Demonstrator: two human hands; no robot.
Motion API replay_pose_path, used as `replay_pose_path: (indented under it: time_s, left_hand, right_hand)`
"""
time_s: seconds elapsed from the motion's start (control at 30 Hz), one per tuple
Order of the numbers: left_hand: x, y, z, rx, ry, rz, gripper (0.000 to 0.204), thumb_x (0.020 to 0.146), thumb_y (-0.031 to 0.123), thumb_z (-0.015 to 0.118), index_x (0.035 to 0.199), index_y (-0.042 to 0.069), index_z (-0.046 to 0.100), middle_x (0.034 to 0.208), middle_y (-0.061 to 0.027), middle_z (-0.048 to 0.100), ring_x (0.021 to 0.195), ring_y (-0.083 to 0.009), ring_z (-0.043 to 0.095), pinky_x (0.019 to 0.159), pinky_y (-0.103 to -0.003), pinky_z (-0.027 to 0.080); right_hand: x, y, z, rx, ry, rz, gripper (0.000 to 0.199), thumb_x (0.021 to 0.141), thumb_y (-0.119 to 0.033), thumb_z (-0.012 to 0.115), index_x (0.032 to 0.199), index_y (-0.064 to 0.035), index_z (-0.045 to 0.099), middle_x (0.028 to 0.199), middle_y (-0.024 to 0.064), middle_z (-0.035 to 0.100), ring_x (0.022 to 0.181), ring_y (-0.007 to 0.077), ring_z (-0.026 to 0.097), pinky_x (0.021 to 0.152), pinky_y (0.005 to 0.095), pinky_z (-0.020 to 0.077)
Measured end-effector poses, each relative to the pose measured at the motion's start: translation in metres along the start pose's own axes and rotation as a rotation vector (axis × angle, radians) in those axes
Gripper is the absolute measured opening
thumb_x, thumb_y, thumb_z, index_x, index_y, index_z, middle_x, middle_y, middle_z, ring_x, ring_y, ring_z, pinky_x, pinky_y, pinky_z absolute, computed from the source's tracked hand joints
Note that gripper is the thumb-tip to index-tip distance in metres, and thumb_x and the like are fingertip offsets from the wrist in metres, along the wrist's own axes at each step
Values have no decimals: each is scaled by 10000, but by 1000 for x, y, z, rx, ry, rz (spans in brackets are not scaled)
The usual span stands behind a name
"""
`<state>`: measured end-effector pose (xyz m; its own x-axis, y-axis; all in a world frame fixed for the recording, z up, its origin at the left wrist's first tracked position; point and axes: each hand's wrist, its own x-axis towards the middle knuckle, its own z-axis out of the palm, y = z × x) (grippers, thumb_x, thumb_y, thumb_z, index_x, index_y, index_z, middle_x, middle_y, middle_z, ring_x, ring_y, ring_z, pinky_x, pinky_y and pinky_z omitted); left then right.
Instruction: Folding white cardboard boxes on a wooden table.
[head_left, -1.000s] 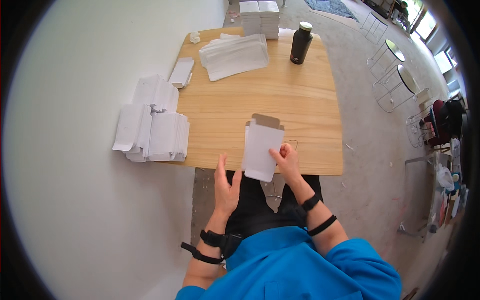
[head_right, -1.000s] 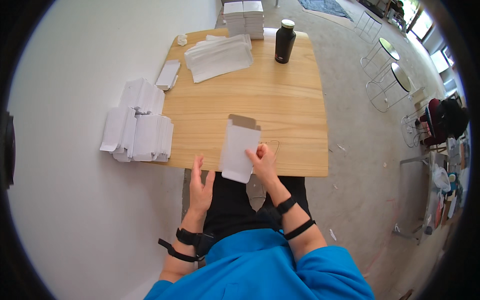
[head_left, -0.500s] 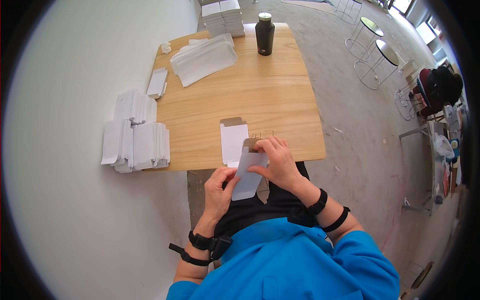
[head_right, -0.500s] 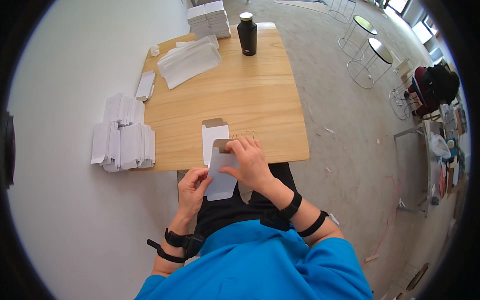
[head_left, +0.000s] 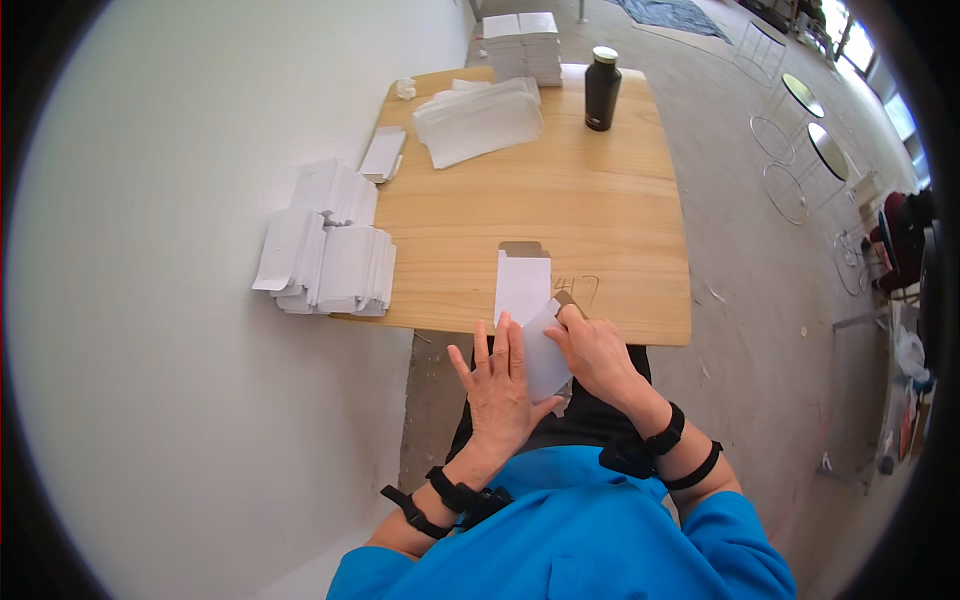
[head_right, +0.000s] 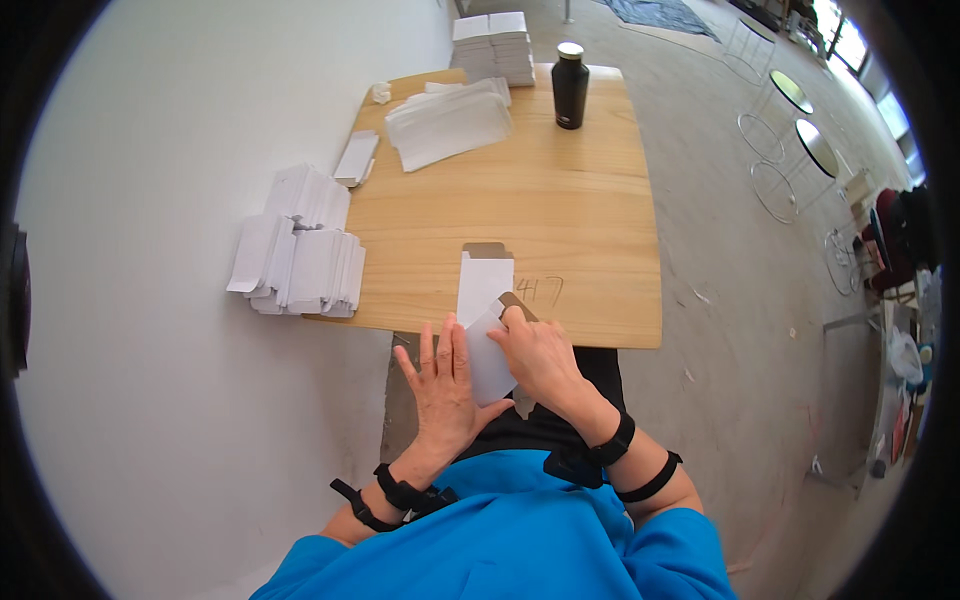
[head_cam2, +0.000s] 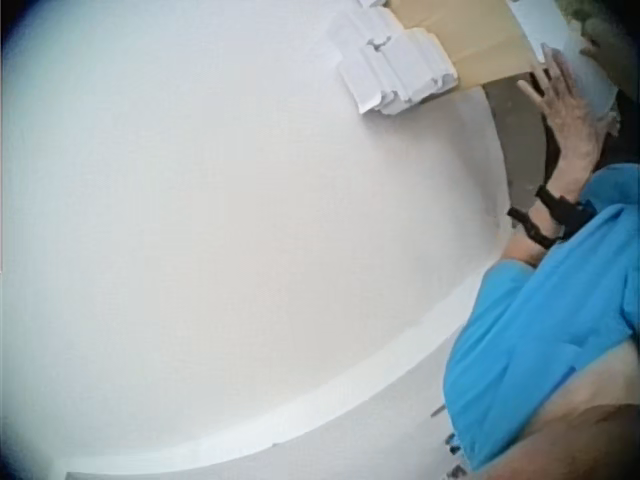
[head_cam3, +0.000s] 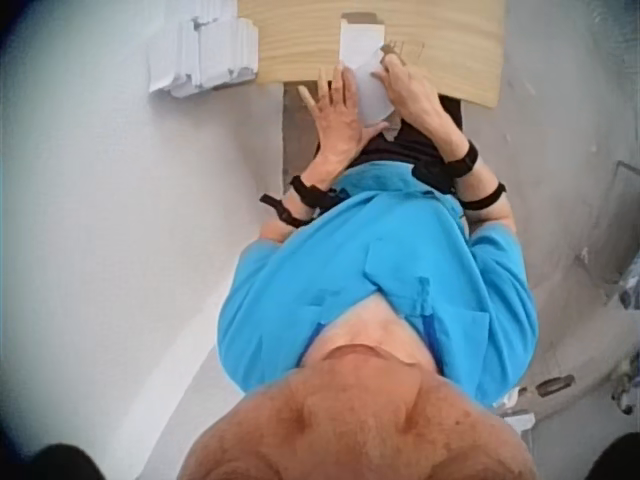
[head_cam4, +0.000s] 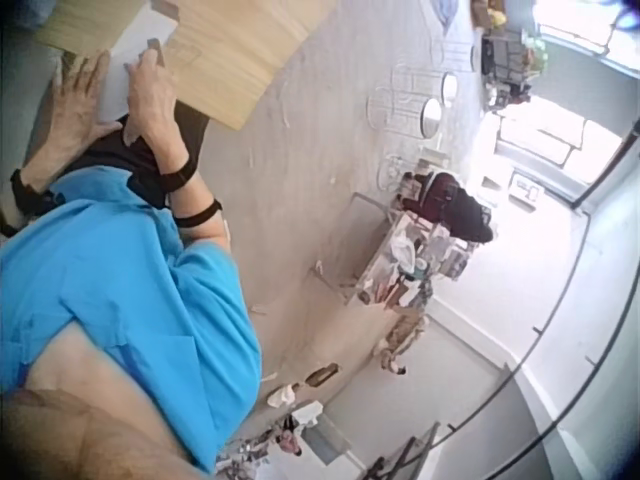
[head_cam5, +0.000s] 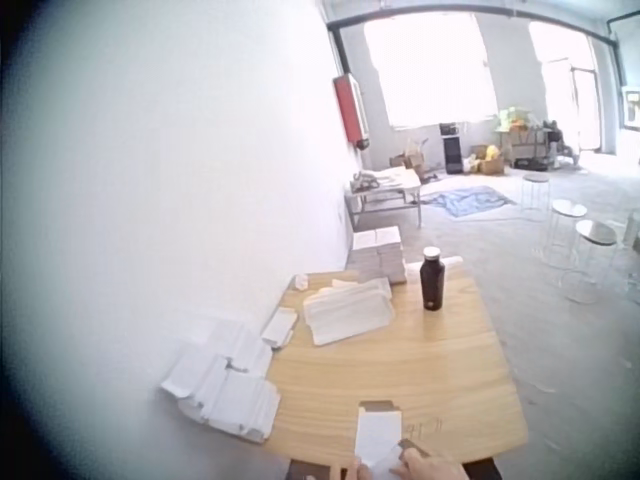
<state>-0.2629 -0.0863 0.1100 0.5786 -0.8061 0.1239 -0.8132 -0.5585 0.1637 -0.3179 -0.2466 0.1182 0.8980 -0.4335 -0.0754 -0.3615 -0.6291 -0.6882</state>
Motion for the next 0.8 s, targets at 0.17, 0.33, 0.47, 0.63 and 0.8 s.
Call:
replay_pose_path:
  time_s: [0.17,0.33,0.47,0.63,0.8]
  left_hand:
    - [7,0,4,-323,44,-60,1228,596,413,904,1492,-59,210,1379,-254,389,1309,-389,394,1105,-543,305]
    - [25,-6,-9,-531,123,-179,1180,637,374,886,1481,-77,196,1344,-253,422,1231,-397,443,1026,-492,382]
    - [35,-6,-3,-676,140,-105,1178,652,387,885,1487,-70,190,1328,-255,427,1221,-404,465,998,-486,429]
    - [30,-11,-5,-784,-4,-166,1162,675,340,890,1499,-61,176,1408,-257,388,1301,-357,448,1054,-443,418]
    - [29,-8,4,-778,-14,-222,1172,682,367,885,1500,-72,169,1420,-262,384,1313,-354,436,1070,-441,403]
  right_hand:
    - [3,-7,-8,-61,38,-32,199,961,-214,593,942,-32,515,716,191,655,736,362,646,736,433,427]
    - [-20,-19,-7,200,777,-263,548,832,-26,711,1333,20,494,1002,146,705,942,344,678,909,387,491]
    - [-34,12,7,1246,62,154,345,922,-13,635,1257,61,595,1113,115,700,1017,169,662,877,276,525]
    - [-27,16,10,1240,-9,97,297,942,-59,642,1212,63,633,1065,95,707,909,102,656,762,234,539]
    - [-30,16,10,1192,-11,151,282,946,-83,644,1193,51,653,970,79,712,840,94,650,734,229,538]
